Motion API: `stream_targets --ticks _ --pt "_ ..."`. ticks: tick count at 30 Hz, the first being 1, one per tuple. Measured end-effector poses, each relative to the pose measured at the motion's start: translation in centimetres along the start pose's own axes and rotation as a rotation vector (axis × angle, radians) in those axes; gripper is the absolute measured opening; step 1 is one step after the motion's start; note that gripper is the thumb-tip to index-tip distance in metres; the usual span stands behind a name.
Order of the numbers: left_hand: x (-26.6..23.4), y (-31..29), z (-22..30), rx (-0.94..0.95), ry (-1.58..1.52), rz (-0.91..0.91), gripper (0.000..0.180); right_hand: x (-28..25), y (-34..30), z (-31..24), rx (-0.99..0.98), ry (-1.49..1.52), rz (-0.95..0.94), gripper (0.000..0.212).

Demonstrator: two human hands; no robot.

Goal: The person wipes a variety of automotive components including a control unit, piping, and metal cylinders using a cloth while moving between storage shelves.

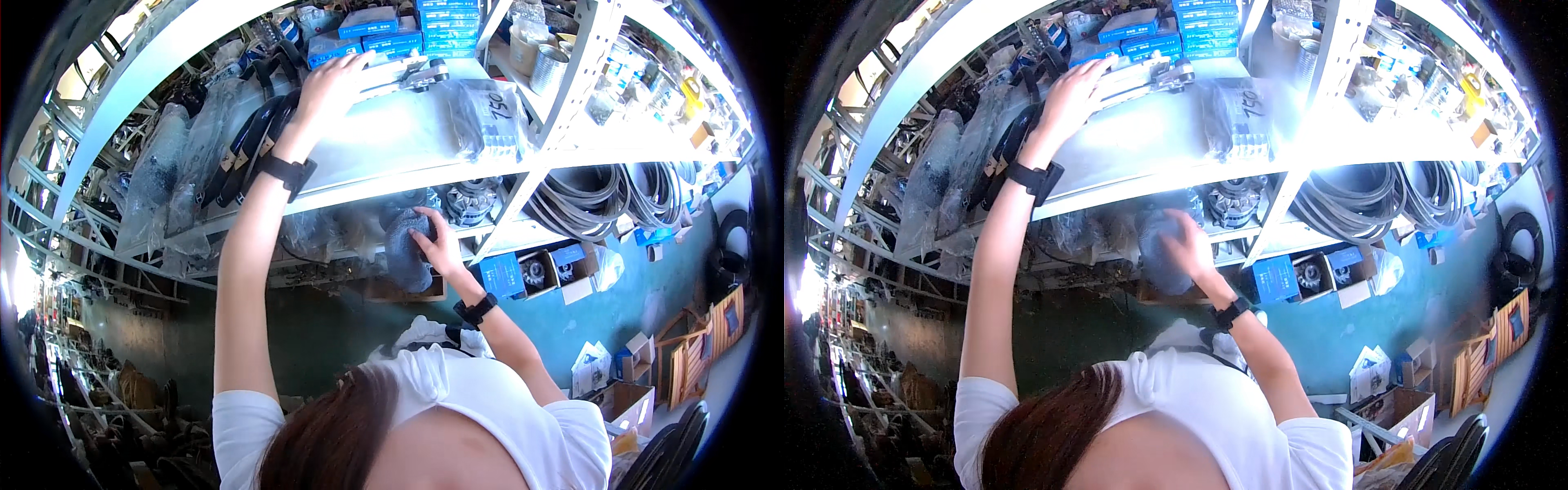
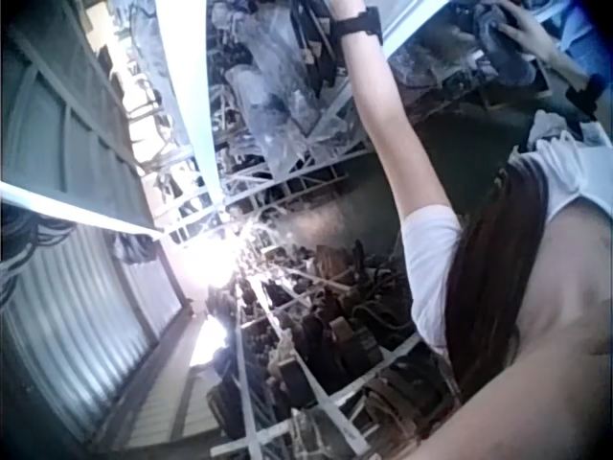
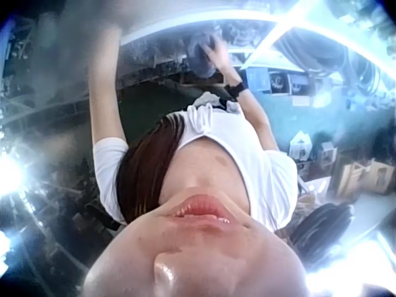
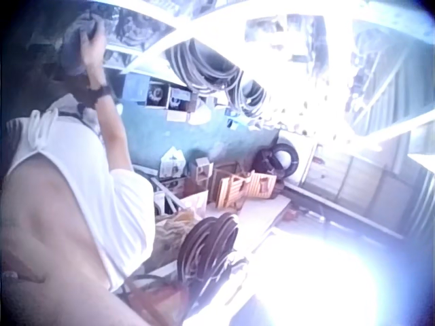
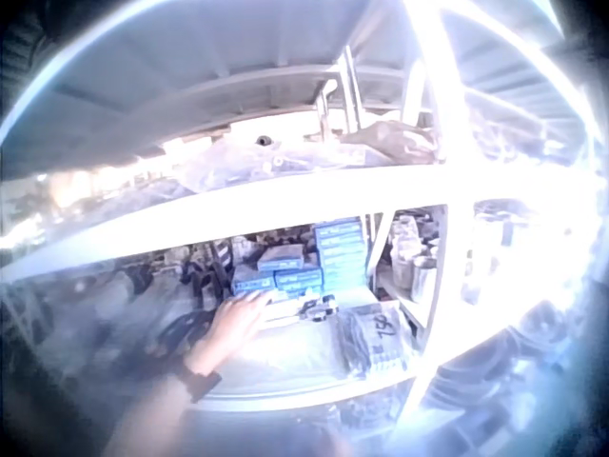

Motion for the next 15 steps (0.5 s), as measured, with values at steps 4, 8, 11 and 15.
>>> stream_targets --ticks 4,8,11,15 --pt "0.8 0.3 -1.0 0.058 0.005 -0.033 0.043 -1.2 0.9 -1.8 -0.161 0.0 0.074 0.039" --pt "0.6 0.0 -1.0 0.034 -0.036 -0.056 0.045 -4.1 2.9 -6.2 -0.314 0.066 0.345 0.039" --pt "0.4 0.1 -0.6 0.059 -0.119 -0.011 0.045 -5.2 6.9 -8.7 -0.449 -0.082 0.499 0.038" --pt "0.5 0.9 -0.9 -0.009 -0.366 -0.057 0.043 -3.1 11.4 -8.1 -0.542 -0.771 0.233 0.035"
Point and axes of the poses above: each hand's wrist, its own y-axis towards the middle knuckle, its own x-axis out of the palm, z = x × y, the point moved 1 cm from there along y, towards the middle knuckle, and after that the axes turned 10 degrees about z, right-handed, at the moved point
